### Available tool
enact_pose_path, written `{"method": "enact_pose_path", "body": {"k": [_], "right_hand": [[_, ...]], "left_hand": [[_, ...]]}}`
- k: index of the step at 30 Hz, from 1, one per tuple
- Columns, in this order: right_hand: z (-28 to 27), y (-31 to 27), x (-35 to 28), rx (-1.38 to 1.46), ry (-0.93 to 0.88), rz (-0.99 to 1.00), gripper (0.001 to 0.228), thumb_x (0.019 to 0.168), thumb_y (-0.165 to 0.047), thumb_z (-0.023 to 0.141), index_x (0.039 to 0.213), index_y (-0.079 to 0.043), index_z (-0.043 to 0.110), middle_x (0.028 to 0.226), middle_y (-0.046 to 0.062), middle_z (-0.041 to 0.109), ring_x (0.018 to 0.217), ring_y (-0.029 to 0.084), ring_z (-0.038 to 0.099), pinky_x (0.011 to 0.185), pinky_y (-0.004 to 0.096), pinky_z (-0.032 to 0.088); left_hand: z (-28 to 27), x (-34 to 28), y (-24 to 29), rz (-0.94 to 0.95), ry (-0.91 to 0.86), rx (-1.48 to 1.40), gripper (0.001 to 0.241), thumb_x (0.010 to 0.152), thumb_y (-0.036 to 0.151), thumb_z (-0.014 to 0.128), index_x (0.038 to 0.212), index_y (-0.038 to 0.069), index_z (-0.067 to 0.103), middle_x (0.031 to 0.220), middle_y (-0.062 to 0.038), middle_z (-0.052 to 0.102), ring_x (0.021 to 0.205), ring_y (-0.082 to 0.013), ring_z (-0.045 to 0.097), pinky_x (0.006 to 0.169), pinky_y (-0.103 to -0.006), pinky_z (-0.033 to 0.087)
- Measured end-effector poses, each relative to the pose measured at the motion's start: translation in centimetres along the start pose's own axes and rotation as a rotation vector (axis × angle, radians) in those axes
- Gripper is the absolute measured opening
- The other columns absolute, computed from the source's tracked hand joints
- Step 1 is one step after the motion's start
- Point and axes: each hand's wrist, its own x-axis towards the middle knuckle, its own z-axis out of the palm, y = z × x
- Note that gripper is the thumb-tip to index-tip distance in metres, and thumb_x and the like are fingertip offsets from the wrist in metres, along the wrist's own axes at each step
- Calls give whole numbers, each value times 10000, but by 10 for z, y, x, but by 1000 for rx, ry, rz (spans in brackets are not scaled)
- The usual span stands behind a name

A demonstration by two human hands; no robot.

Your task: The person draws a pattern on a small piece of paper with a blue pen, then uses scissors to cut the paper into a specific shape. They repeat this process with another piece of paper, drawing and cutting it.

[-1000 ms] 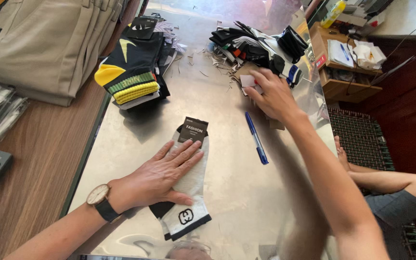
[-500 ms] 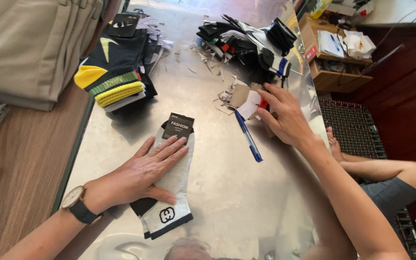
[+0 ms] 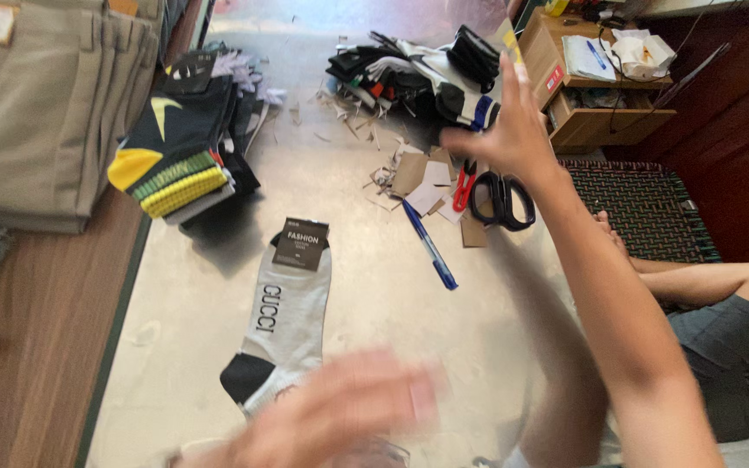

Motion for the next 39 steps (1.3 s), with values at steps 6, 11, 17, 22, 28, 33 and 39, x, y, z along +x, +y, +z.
{"method": "enact_pose_path", "body": {"k": [6, 11, 17, 22, 28, 33, 39], "right_hand": [[55, 65, 95, 212, 33, 522, 1097, 679, -467, 942, 1522, -41, 384, 1290, 198, 635, 1203, 299, 624, 1030, 402, 496], [51, 82, 106, -5, 301, 517, 638, 925, -370, 859, 1362, -26, 547, 1260, 169, 636, 1148, 296, 624, 976, 437, 497], [43, 20, 72, -115, -83, 6, 690, 931, -393, 824, 1433, -29, 523, 1365, 267, 536, 1271, 449, 495, 1045, 521, 377], [37, 9, 70, -247, -259, -191, 595, 984, -173, 606, 1576, -208, 551, 1594, 69, 564, 1500, 303, 518, 1286, 494, 339], [24, -1, 52, -382, -100, -423, 603, 857, -304, 747, 1398, -58, 646, 1439, 217, 600, 1291, 346, 545, 1074, 548, 420], [-4, -32, 1, 80, -431, 164, 302, 1028, -305, 713, 1288, -153, 740, 1231, 102, 750, 1070, 186, 732, 981, 321, 577], [0, -55, -26, 226, -377, -69, 355, 873, -210, 815, 1158, -16, 733, 972, 148, 678, 794, 228, 665, 717, 343, 555]], "left_hand": [[17, -8, -7, -50, 40, -21, 409, 981, 166, 633, 1362, 55, 532, 1427, -141, 624, 1378, -295, 596, 1202, -458, 431], [24, -23, -27, -101, 90, 34, 356, 962, 153, 640, 1293, 61, 547, 1370, -131, 633, 1318, -290, 606, 1151, -451, 448], [46, -34, -35, -121, 126, 108, 293, 939, 136, 647, 1211, 69, 564, 1302, -118, 644, 1246, -283, 618, 1089, -443, 468], [57, -36, -39, -110, 142, 169, 240, 920, 122, 654, 1143, 75, 578, 1245, -107, 654, 1186, -278, 629, 1038, -436, 484], [55, -25, -44, -25, 174, 270, 179, 896, 105, 661, 1061, 82, 595, 1176, -94, 665, 1114, -272, 641, 977, -428, 504], [28, -5, -70, 4, 233, 453, 129, 877, 91, 668, 992, 88, 610, 1119, -83, 675, 1054, -266, 651, 926, -421, 521], [-6, -4, -110, -378, 56, 760, 653, 903, 387, 617, 1358, -61, 481, 1410, -277, 450, 1376, -421, 373, 1132, -528, 269]]}}
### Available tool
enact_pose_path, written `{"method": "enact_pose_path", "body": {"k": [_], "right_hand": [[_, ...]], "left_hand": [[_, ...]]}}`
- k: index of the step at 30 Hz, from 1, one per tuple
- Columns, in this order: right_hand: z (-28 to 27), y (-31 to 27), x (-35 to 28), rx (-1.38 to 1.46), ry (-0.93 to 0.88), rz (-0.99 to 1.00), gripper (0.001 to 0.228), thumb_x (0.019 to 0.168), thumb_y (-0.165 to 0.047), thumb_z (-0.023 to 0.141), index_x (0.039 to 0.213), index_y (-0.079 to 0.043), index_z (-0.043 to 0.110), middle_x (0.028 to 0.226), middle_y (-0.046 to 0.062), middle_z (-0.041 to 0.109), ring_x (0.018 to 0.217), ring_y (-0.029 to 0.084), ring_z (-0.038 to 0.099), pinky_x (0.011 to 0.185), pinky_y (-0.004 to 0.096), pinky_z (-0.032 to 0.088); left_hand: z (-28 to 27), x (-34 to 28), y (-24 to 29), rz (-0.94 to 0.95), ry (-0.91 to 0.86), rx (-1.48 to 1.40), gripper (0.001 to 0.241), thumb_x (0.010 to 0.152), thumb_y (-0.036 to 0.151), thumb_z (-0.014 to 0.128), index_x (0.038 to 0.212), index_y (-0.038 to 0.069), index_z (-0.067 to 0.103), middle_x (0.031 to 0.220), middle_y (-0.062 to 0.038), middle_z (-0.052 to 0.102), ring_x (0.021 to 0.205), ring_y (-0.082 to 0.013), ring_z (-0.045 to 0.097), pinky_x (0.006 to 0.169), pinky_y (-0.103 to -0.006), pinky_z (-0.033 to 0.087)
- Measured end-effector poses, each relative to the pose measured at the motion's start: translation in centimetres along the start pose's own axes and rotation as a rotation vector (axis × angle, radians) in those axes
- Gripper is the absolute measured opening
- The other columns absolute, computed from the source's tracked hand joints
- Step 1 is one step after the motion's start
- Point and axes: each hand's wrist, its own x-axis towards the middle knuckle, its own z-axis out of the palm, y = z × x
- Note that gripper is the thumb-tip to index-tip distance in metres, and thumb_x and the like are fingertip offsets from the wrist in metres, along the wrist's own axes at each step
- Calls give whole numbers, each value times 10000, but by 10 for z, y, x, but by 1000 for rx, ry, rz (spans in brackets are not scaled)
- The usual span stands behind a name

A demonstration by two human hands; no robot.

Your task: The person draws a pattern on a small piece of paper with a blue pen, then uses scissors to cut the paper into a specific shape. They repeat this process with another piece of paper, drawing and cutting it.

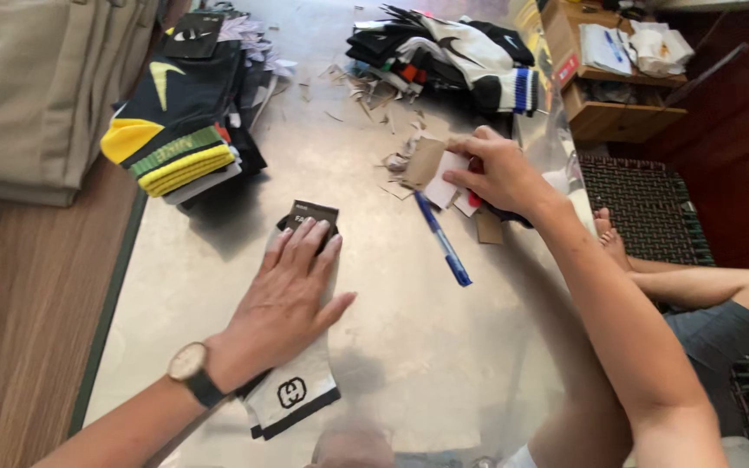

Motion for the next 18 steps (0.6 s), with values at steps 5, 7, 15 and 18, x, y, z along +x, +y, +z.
{"method": "enact_pose_path", "body": {"k": [5, 7, 15, 18], "right_hand": [[-12, 7, -3, 369, 98, 284, 196, 984, -201, 744, 1067, -24, 724, 888, 51, 716, 762, 77, 643, 675, 244, 522], [-22, 8, -4, 515, 191, 211, 171, 1006, -163, 745, 1089, -15, 725, 959, 54, 692, 831, 42, 614, 717, 211, 504], [-14, -18, 0, 78, 117, 139, 452, 910, -207, 733, 1322, -36, 663, 1152, 112, 678, 939, 197, 670, 824, 331, 564], [-8, -24, -2, 74, -70, 36, 461, 824, -261, 792, 1224, -50, 704, 1099, 135, 668, 955, 236, 648, 801, 367, 575]], "left_hand": [[4, -5, -3, 12, -79, 27, 661, 950, 423, 551, 1419, -32, 443, 1466, -271, 418, 1437, -397, 303, 1185, -521, 194], [4, -4, -4, 18, -69, 23, 656, 944, 415, 556, 1412, -32, 450, 1458, -271, 423, 1432, -398, 310, 1181, -525, 200], [3, -4, -3, 23, -87, 22, 648, 944, 404, 555, 1409, -34, 452, 1450, -271, 423, 1430, -398, 311, 1182, -531, 209], [4, -4, -3, 19, -95, 18, 652, 945, 405, 552, 1415, -34, 448, 1453, -273, 418, 1432, -401, 304, 1177, -532, 210]]}}
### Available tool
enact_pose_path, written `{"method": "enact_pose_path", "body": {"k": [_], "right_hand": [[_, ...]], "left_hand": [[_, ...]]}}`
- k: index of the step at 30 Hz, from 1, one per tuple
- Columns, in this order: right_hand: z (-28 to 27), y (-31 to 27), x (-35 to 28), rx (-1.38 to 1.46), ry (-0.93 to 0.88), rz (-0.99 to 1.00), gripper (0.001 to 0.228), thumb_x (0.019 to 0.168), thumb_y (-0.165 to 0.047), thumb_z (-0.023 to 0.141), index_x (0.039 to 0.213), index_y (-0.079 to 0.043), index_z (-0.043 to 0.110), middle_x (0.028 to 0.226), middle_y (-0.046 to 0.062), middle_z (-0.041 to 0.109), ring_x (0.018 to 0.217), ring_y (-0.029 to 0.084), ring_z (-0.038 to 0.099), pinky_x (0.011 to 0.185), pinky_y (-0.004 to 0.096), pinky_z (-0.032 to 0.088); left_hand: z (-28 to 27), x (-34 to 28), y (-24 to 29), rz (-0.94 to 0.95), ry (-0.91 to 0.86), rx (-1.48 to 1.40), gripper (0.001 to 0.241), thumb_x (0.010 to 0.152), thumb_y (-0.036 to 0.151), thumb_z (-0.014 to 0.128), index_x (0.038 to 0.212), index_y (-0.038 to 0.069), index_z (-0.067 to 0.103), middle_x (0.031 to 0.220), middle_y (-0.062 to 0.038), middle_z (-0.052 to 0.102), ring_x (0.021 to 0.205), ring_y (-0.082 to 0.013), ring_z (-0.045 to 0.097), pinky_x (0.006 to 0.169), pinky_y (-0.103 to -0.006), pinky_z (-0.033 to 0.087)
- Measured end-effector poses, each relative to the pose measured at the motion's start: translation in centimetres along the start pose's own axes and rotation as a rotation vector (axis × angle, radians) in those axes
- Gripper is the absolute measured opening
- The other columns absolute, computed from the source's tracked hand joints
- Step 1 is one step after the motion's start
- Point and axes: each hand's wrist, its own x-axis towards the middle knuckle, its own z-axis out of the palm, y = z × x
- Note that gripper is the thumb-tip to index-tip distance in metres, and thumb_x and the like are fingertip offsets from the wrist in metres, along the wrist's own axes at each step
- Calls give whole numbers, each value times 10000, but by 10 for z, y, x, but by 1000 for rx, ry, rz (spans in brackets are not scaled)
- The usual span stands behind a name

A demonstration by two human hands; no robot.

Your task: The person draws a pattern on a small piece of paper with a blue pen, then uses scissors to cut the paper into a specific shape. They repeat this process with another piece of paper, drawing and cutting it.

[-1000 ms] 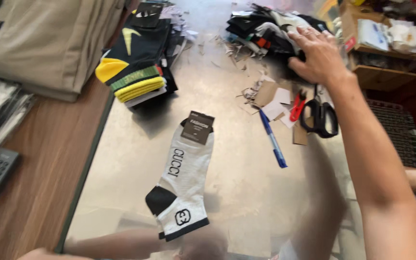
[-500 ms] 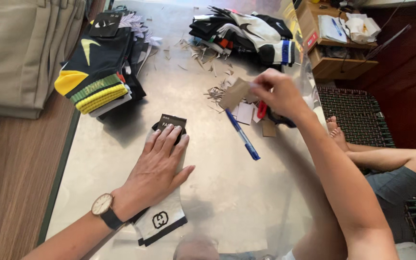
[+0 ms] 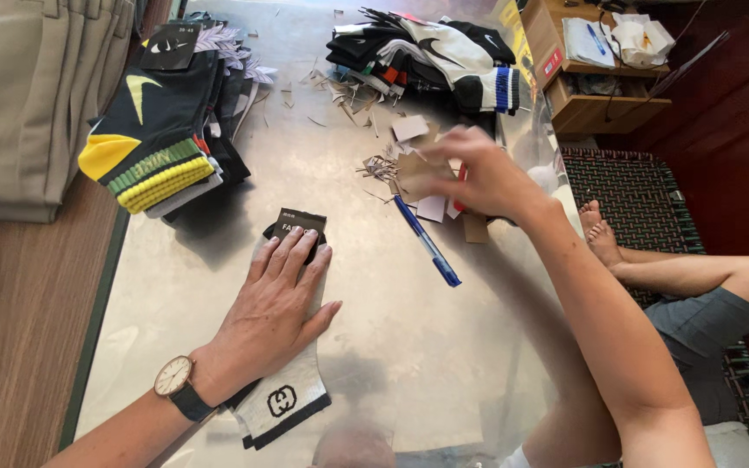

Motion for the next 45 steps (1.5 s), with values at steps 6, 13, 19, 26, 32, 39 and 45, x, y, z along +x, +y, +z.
{"method": "enact_pose_path", "body": {"k": [6, 13, 19, 26, 32, 39, 45], "right_hand": [[2, 6, 2, -147, 62, 20, 276, 908, -219, 813, 1118, -49, 757, 1001, 106, 692, 902, 240, 633, 788, 368, 533], [-8, 12, -2, -29, 189, 98, 347, 819, -230, 872, 1055, -21, 728, 958, 81, 674, 834, 183, 637, 740, 336, 527], [-9, 2, 1, -16, 97, 306, 331, 811, -230, 901, 949, -27, 678, 813, 65, 635, 733, 147, 575, 653, 315, 501], [-18, 2, -1, 384, 129, 164, 138, 894, -69, 785, 1007, -54, 708, 833, -11, 712, 732, 58, 614, 670, 252, 514], [-7, -46, -27, 142, 329, -386, 167, 912, 96, 648, 992, -49, 669, 1021, 43, 704, 889, 172, 701, 786, 302, 555], [15, -117, -78, -121, 314, -783, 259, 810, -73, 811, 1062, -60, 750, 1080, 122, 704, 972, 261, 731, 768, 352, 594], [13, -83, -81, -202, 416, -416, 467, 791, 14, 742, 1245, -24, 638, 1259, 178, 656, 1162, 346, 659, 979, 440, 545]], "left_hand": [[2, 0, -1, -4, -17, 15, 665, 941, 410, 542, 1425, -34, 439, 1460, -274, 409, 1434, -402, 296, 1179, -535, 195], [0, 0, -1, 6, -2, -1, 661, 950, 404, 546, 1425, -44, 441, 1471, -285, 409, 1438, -405, 304, 1186, -530, 194], [1, -2, -2, 2, -15, 6, 662, 951, 406, 548, 1422, -46, 440, 1474, -288, 406, 1437, -406, 307, 1186, -532, 187], [0, -1, -2, 11, 9, -21, 652, 949, 395, 562, 1412, -52, 457, 1464, -288, 420, 1427, -404, 325, 1184, -536, 185], [-16, -3, 6, -49, 228, -337, 494, 933, 285, 699, 1333, 28, 568, 1383, -201, 564, 1324, -346, 515, 1097, -476, 423], [-7, 7, 45, -296, -17, -1891, 374, 963, 113, 708, 1300, 16, 576, 1198, -91, 693, 1053, -122, 696, 908, -265, 591], [13, 26, 29, -313, 89, -1614, 192, 984, 53, 691, 1157, -26, 666, 1025, -49, 745, 880, -82, 693, 777, -233, 577]]}}
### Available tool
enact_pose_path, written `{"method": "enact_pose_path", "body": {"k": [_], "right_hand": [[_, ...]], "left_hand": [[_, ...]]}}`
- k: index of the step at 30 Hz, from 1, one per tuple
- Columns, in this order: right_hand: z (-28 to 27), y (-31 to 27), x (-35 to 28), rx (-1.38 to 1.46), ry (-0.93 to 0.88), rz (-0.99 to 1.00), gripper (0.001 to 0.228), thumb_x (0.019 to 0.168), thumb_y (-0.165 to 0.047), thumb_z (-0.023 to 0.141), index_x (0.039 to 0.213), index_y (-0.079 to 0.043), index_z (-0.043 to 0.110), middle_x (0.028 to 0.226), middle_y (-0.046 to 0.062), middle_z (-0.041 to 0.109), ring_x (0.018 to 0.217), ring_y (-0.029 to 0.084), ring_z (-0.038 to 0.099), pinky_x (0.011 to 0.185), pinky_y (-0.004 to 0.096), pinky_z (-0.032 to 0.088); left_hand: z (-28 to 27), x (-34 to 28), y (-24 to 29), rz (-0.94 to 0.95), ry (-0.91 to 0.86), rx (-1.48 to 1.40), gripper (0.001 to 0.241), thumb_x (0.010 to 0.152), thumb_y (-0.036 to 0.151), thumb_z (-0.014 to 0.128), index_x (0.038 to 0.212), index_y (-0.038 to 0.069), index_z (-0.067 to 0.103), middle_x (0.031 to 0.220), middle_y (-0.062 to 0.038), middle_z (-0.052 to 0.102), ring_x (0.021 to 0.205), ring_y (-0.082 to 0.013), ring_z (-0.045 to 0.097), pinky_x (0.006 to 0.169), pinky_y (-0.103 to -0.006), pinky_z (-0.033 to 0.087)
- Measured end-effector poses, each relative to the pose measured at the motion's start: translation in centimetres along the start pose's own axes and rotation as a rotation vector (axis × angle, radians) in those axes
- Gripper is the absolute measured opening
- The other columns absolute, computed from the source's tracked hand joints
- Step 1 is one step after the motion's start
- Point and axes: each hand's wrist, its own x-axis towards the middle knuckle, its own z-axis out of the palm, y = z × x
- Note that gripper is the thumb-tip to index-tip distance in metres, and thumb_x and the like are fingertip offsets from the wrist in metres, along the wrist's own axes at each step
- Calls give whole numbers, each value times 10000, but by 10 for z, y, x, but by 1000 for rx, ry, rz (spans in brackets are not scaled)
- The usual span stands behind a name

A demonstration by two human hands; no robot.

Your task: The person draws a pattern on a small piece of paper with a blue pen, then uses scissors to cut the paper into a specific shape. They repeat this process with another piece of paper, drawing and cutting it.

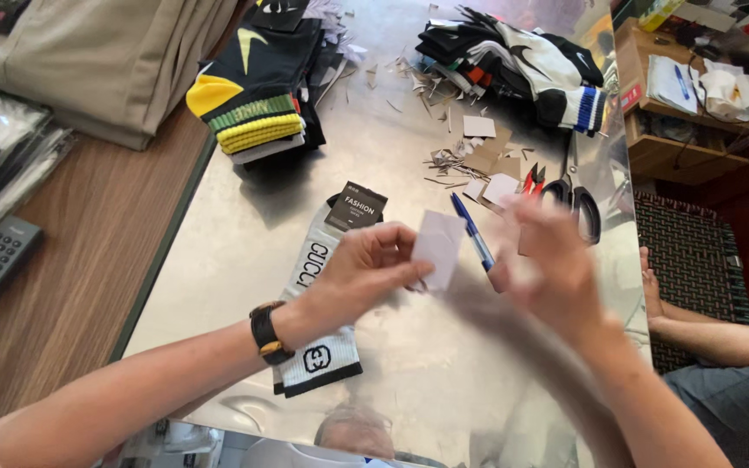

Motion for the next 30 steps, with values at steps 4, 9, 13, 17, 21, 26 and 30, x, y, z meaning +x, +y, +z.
{"method": "enact_pose_path", "body": {"k": [4, 9, 13, 17, 21, 26, 30], "right_hand": [[-12, 57, -12, -187, -37, 436, 374, 973, -195, 799, 1293, -30, 697, 1174, 201, 639, 1137, 350, 629, 986, 422, 505], [1, 88, -32, -244, -229, 776, 386, 886, -283, 787, 1191, -47, 763, 1100, 210, 660, 863, 322, 673, 808, 427, 533], [-1, 98, -40, -290, -250, 795, 369, 855, -239, 803, 1150, -23, 758, 1023, 209, 709, 861, 302, 706, 808, 418, 557], [-20, 100, -40, -111, -228, 1043, 384, 858, -128, 771, 1212, -14, 679, 1096, 171, 732, 911, 239, 728, 739, 377, 588], [-43, 92, -37, 122, -93, 1002, 478, 905, -29, 742, 1363, 12, 610, 1165, 186, 712, 961, 222, 680, 764, 342, 572], [-43, 62, -35, 694, 150, 760, 619, 955, -251, 779, 1442, -27, 469, 972, 48, 630, 823, 118, 622, 763, 253, 540], [-11, 22, -33, 1271, -69, 731, 832, 905, -725, 596, 1323, -16, 475, 921, 63, 584, 773, 148, 572, 638, 295, 477]], "left_hand": [[-17, 12, -5, 28, 32, 49, 148, 997, 92, 671, 1116, 5, 691, 991, -4, 740, 862, -34, 671, 770, -202, 564], [-26, 8, -18, -19, 125, 52, 155, 1044, 137, 665, 1063, 3, 739, 903, 17, 710, 763, 1, 577, 663, -181, 487], [-25, 7, -21, 22, 143, 42, 141, 1001, 111, 693, 1091, 15, 744, 941, 18, 729, 815, 1, 621, 689, -178, 515], [-25, 6, -17, -15, 195, 38, 161, 941, 106, 716, 1092, 52, 704, 969, -4, 762, 834, -28, 694, 691, -190, 579], [-28, 7, -14, -42, 257, -41, 144, 919, 110, 740, 1019, 78, 641, 979, -20, 740, 847, -62, 711, 714, -223, 606], [-26, 8, -6, 62, 240, -173, 133, 936, 93, 755, 1008, 70, 645, 1008, -58, 735, 906, -111, 702, 832, -280, 579], [-20, 25, 12, 203, 258, -231, 169, 970, 85, 769, 953, 86, 601, 1018, -75, 728, 919, -137, 698, 868, -326, 600]]}}
